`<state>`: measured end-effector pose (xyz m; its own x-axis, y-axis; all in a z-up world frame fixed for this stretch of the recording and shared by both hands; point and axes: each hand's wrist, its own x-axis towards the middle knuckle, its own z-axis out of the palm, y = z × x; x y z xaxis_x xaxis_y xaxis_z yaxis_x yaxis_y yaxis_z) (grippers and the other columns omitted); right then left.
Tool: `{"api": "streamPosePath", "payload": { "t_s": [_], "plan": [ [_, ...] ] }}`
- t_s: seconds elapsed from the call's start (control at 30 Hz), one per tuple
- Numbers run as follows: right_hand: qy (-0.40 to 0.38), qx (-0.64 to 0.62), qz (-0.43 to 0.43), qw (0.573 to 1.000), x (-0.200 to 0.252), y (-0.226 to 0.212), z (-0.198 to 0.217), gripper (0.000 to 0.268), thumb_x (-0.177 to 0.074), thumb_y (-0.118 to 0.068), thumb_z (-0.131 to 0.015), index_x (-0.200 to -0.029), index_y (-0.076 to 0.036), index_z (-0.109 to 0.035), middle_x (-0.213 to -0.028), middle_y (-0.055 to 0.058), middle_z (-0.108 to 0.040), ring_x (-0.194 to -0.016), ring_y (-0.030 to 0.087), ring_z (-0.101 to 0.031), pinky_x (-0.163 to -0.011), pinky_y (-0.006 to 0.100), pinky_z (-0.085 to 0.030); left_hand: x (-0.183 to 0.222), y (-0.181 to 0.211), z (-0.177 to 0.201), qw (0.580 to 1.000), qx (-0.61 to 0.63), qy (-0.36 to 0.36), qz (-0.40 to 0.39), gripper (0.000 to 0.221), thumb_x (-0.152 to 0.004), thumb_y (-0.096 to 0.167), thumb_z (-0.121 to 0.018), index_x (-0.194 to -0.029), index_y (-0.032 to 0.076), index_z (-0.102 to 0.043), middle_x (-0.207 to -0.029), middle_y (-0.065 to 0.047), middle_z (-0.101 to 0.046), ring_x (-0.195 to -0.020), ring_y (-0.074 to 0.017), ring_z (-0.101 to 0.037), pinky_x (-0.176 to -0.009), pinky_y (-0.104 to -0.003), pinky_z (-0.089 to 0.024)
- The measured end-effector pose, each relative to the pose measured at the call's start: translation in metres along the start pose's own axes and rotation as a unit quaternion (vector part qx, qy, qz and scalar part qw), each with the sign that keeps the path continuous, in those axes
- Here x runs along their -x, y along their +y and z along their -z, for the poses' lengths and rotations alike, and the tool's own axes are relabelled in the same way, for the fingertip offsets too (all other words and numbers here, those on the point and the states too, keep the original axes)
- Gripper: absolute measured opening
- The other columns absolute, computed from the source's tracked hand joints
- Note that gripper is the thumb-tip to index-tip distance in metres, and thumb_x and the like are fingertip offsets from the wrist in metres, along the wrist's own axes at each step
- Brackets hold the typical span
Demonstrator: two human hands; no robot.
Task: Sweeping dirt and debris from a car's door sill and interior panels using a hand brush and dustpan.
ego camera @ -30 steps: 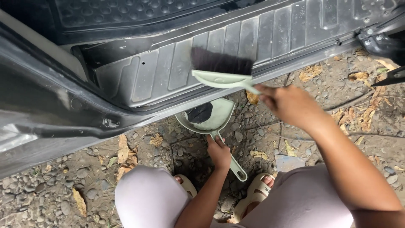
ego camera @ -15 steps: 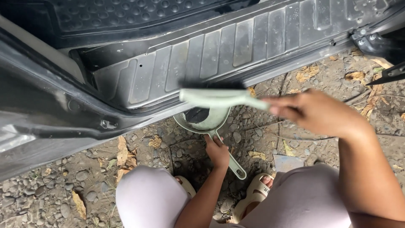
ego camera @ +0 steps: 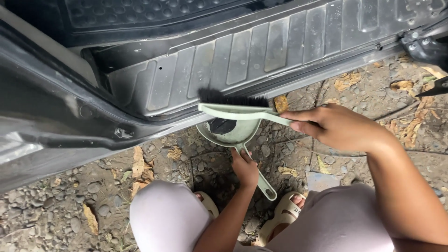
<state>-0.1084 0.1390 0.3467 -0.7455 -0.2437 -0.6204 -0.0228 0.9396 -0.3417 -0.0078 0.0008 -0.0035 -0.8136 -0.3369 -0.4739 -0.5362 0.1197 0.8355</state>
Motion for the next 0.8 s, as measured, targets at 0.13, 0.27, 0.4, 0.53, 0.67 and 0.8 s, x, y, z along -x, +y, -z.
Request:
{"api": "streamPosePath", "payload": {
  "t_s": [0.13,0.27,0.4,0.53,0.67,0.8],
  "plan": [
    [0.04,-0.029,0.004,0.999,0.004,0.006,0.006,0.044,-0.095,-0.03,-0.054,-0.139,-0.034,-0.058,-0.046,0.0,-0.059,-0.032,0.011,-0.037,-0.031,0.022,-0.036,0.003,-0.001,0.002,1.0,0.013,0.002,-0.007,0.037,-0.109,0.022,-0.04,-0.138,0.0,-0.047,-0.098,-0.016,-0.076,-0.055,-0.0244,-0.067,-0.048,-0.04,-0.056],
    [0.112,-0.036,-0.068,0.991,-0.007,-0.012,0.009,0.046,-0.098,-0.032,-0.051,-0.145,-0.033,-0.053,-0.06,0.005,-0.065,-0.039,0.014,-0.033,-0.04,0.028,-0.033,0.007,-0.002,0.002,1.0,0.004,0.002,-0.015,0.036,-0.109,0.02,-0.04,-0.138,-0.001,-0.046,-0.099,-0.019,-0.075,-0.07,-0.0263,-0.075,-0.048,-0.04,-0.057],
    [0.094,-0.009,-0.052,0.994,-0.026,-0.015,-0.021,0.038,-0.102,-0.021,-0.048,-0.139,-0.02,-0.056,-0.096,0.015,-0.076,-0.031,0.012,-0.045,-0.033,0.023,-0.043,0.014,0.012,0.005,1.0,0.015,-0.014,-0.012,0.041,-0.111,0.019,-0.037,-0.142,-0.008,-0.038,-0.107,-0.024,-0.073,-0.079,-0.0262,-0.078,-0.056,-0.038,-0.065],
    [0.049,0.003,0.014,0.999,-0.005,-0.042,-0.015,0.036,-0.097,-0.02,-0.053,-0.132,-0.018,-0.063,-0.084,0.019,-0.078,-0.026,0.012,-0.048,-0.032,0.02,-0.04,0.018,0.015,0.003,0.999,-0.022,-0.027,-0.015,0.051,-0.112,0.019,-0.033,-0.15,-0.014,-0.028,-0.109,-0.024,-0.074,-0.068,-0.0218,-0.076,-0.056,-0.031,-0.067],
    [0.06,-0.004,0.009,0.998,0.001,-0.052,-0.006,0.036,-0.095,-0.022,-0.056,-0.13,-0.019,-0.065,-0.081,0.021,-0.079,-0.025,0.014,-0.046,-0.031,0.022,-0.039,0.014,-0.004,-0.003,0.999,-0.037,-0.026,-0.022,0.049,-0.112,0.021,-0.034,-0.147,-0.013,-0.033,-0.108,-0.023,-0.075,-0.068,-0.0217,-0.076,-0.056,-0.03,-0.067],
    [0.182,0.028,0.078,0.98,-0.042,-0.034,-0.025,0.036,-0.099,-0.022,-0.054,-0.133,-0.011,-0.063,-0.063,0.02,-0.071,-0.031,0.019,-0.056,-0.037,0.025,-0.048,0.014,-0.014,-0.006,0.998,-0.023,-0.033,-0.043,0.045,-0.111,0.016,-0.031,-0.146,-0.013,-0.032,-0.107,-0.027,-0.072,-0.071,-0.028,-0.076,-0.057,-0.034,-0.068]
  ]
}}
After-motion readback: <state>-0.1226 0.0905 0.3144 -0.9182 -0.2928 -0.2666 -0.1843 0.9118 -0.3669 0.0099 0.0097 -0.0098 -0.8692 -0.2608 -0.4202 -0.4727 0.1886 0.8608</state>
